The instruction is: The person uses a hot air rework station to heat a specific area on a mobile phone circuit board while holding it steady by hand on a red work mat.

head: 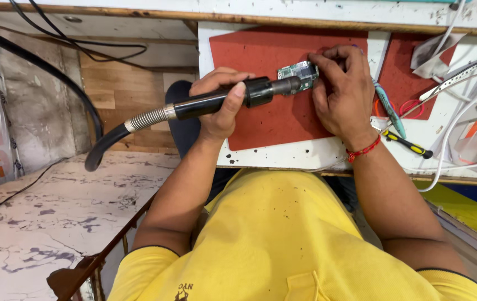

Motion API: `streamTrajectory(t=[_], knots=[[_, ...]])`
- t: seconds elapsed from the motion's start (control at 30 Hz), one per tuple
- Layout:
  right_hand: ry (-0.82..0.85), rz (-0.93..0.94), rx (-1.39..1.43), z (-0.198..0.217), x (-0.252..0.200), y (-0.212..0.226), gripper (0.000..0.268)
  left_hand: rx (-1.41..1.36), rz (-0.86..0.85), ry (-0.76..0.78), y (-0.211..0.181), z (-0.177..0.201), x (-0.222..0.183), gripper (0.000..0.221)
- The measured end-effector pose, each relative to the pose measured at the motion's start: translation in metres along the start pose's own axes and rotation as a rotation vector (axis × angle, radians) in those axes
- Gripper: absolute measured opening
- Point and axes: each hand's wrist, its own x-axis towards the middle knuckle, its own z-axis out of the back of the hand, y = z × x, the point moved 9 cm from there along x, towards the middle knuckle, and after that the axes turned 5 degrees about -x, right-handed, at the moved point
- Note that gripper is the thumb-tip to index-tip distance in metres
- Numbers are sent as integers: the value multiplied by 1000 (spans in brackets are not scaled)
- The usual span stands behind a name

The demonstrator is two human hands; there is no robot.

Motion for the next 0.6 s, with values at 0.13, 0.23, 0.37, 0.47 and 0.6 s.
streamTrajectory(t=[0.13, 0.23, 0.37, 0.47, 0.6], knots=[[-8, 5, -7, 1, 1, 2, 40, -78, 61, -38, 6, 2, -2, 23], [-4, 19, -26, 2, 2, 2, 41, -96, 25, -40, 3, 1, -5, 22], [38, 159, -115, 5, 23, -1, 41, -101, -1, -52, 6, 1, 9, 19], [178, 251, -85, 0, 19, -10, 39, -91, 75, -108, 9, 3, -9, 17], [140, 337, -111, -2, 16, -13, 40, 17, -16, 46, -3, -7, -5, 17]])
